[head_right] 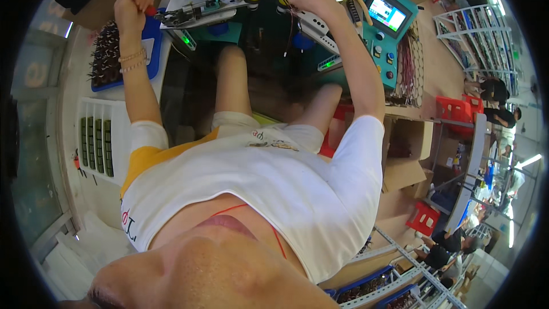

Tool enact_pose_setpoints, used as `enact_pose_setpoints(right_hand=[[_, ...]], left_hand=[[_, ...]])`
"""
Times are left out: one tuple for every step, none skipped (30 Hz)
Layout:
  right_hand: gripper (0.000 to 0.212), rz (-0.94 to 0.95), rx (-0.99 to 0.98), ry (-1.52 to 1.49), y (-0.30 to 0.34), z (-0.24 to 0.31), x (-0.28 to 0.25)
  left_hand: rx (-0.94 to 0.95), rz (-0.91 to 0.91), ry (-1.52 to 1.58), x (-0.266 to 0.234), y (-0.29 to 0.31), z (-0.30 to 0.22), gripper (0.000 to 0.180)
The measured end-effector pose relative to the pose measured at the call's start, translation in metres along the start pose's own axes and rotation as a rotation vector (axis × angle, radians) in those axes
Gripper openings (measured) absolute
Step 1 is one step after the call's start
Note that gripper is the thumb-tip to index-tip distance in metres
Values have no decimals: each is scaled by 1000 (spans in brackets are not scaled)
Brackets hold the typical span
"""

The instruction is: The person winds toroidal coils using a winding machine, loading cores into the machine, wrapping wire and tape around them, and removing the wound coils by hand.

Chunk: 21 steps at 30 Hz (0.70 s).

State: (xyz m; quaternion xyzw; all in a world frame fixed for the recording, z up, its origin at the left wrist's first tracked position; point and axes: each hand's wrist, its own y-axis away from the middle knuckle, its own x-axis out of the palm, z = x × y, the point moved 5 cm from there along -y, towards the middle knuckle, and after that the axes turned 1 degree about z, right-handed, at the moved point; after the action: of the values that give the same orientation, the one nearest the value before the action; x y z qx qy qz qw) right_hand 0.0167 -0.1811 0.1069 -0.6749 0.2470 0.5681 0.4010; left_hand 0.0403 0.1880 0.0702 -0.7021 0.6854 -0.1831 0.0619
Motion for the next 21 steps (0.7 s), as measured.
enact_pose_setpoints(right_hand=[[21,-30,-68,-11,-12,1,19],[21,-31,-76,-11,-16,3,33],[23,-5,-54,23,-14,5,46],[28,16,-25,63,-15,3,56],[31,3,-8,13,-15,0,63],[31,7,-8,14,-15,0,64],[33,-13,-20,-20,-15,0,64],[34,-33,-32,-54,-13,1,64],[34,-34,-29,-52,-12,-1,67],[32,-90,-44,-72,-9,0,68],[30,-146,-60,-92,-6,0,69],[31,-163,-62,-118,-5,1,70],[31,-165,-61,-118,-3,1,72],[32,-112,-18,-104,1,0,77],[33,-58,23,-94,2,2,80],[33,-61,24,-99,3,2,78],[34,-80,10,-103,2,2,75],[36,-95,-4,-108,4,2,72],[36,-96,-10,-110,5,-1,69],[38,-121,-18,-175,8,-7,63],[40,-146,-33,-241,11,-11,56]], left_hand=[[24,-38,202,-1,13,-16,56],[27,-45,201,-4,17,-20,56],[16,-75,238,-5,22,-20,57],[10,-97,277,-6,20,-18,58],[12,-90,283,-6,17,-17,58],[33,-84,293,-7,19,-17,58],[54,-77,303,-8,21,-16,58],[53,-77,304,-9,22,-15,58],[64,-85,308,-10,23,-14,58],[75,-92,310,-9,23,-14,58],[75,-89,311,-7,23,-15,58],[92,-95,314,-5,24,-16,58],[108,-100,316,-3,24,-17,58],[109,-97,315,-3,22,-16,58],[93,-91,297,-7,21,-14,58],[77,-85,278,-8,19,-11,58],[111,-91,117,-3,15,-7,57],[141,-99,-43,2,14,-4,57],[-39,-34,-430,0,13,-1,49],[74,65,-495,20,13,14,40],[185,158,-563,49,17,27,31]])
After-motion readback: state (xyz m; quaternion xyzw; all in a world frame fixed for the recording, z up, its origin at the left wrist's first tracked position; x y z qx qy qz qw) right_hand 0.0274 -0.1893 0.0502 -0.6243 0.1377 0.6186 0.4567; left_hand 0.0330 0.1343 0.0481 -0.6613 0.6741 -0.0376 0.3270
